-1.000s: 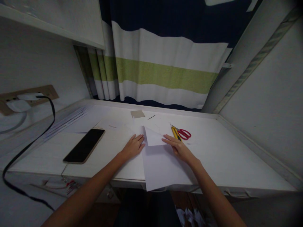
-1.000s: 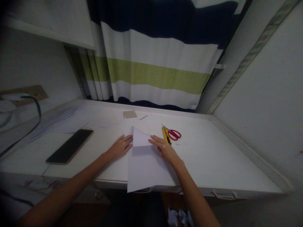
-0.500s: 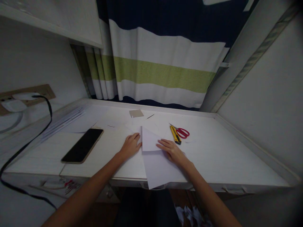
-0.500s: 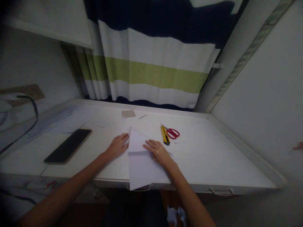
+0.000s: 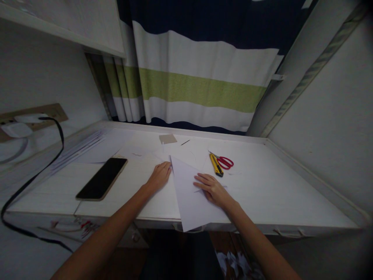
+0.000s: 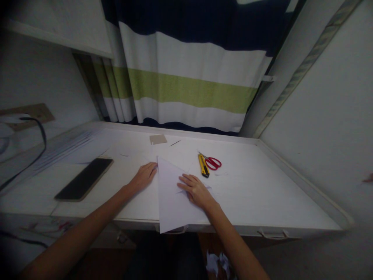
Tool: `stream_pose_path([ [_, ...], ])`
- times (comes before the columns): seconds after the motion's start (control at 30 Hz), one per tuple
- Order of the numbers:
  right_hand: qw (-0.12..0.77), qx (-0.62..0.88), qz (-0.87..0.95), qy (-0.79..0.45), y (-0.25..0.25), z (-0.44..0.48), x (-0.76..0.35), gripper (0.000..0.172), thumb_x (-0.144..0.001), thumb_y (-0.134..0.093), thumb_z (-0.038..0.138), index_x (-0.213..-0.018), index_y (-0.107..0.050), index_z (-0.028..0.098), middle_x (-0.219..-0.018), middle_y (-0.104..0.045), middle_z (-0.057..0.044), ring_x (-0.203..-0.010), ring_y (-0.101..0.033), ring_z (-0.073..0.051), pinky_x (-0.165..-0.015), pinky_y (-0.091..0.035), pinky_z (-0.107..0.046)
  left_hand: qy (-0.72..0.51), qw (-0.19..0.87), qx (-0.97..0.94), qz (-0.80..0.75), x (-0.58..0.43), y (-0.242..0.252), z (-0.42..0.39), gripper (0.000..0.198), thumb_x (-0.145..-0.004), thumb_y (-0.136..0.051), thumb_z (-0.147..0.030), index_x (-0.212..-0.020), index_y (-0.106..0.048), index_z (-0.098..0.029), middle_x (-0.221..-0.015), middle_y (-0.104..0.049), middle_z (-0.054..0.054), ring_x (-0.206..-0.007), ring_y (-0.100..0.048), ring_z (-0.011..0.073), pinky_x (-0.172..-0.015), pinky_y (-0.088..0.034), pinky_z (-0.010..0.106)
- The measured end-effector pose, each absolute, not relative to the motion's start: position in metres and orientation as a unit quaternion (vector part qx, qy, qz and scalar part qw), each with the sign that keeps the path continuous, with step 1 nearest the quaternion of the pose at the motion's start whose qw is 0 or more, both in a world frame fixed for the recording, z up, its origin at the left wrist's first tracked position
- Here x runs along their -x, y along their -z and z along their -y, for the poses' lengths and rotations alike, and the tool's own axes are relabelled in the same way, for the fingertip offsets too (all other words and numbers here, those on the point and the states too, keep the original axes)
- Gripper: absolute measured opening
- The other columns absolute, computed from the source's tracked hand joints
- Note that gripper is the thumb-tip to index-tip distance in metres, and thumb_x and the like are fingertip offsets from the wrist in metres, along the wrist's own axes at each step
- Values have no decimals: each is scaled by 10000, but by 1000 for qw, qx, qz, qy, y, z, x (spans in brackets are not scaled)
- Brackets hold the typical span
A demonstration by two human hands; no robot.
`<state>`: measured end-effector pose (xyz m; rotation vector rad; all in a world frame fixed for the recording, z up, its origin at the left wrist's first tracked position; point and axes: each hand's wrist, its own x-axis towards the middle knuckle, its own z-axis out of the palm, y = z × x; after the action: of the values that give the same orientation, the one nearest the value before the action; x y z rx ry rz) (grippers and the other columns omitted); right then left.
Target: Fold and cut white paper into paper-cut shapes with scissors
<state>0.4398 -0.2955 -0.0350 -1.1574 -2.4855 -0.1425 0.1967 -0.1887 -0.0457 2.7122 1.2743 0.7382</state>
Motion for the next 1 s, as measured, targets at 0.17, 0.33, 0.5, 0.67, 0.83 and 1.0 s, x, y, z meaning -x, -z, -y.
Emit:
stream_pose_path([
  [0.17,201,412,887,49,34,297,-439,441,-713,-417,30,-1108,-524,193,-1206,-492,-71,-1191,-343,-186,-944,-340,-429,-250,23,-864,-436,-199,42,193,344,-863,-257,-265,-1132,-397,-102,-1078,-536,131,-1015,-486,195,-883,-366,358],
  [0.33,205,411,887,45,34,296,-439,440,-712,-435,35,-1108,-525,206,-1197,-502,-69,-1179,-362,-189,-936,-347,-436,-252,6,-867,-429,-201,37,196,411,-864,-258,-330,-1213,-348,-133,-1292,-350,139,-1160,-359,207,-952,-293,365],
  [0.5,194,418,886,47,32,298,-438,417,-733,-432,55,-1110,-525,209,-1206,-494,-51,-1180,-358,-183,-953,-330,-422,-195,-12,-902,-385,-204,41,195,416,-880,-211,-338,-1241,-352,-187,-1349,-304,74,-1241,-240,168,-1000,-207,374],
  [0.67,194,414,888,42,33,298,-438,422,-727,-435,54,-1107,-526,214,-1211,-490,-44,-1176,-363,-181,-951,-334,-421,-180,-5,-903,-389,-203,45,192,431,-885,-185,-336,-1229,-377,-161,-1324,-351,78,-1223,-280,152,-992,-225,350],
  [0.83,199,411,889,35,33,298,-439,441,-715,-433,44,-1110,-524,218,-1199,-501,-50,-1172,-372,-181,-943,-341,-428,-174,0,-905,-389,-204,45,192,436,-882,-195,-339,-1215,-394,-141,-1307,-376,91,-1202,-316,155,-977,-251,340],
  [1.0,202,410,889,27,32,298,-439,432,-717,-438,50,-1105,-530,219,-1190,-509,-51,-1167,-379,-182,-941,-343,-431,-174,3,-902,-395,-204,45,192,427,-871,-233,-340,-1203,-402,-133,-1293,-393,100,-1193,-330,167,-974,-250,349],
])
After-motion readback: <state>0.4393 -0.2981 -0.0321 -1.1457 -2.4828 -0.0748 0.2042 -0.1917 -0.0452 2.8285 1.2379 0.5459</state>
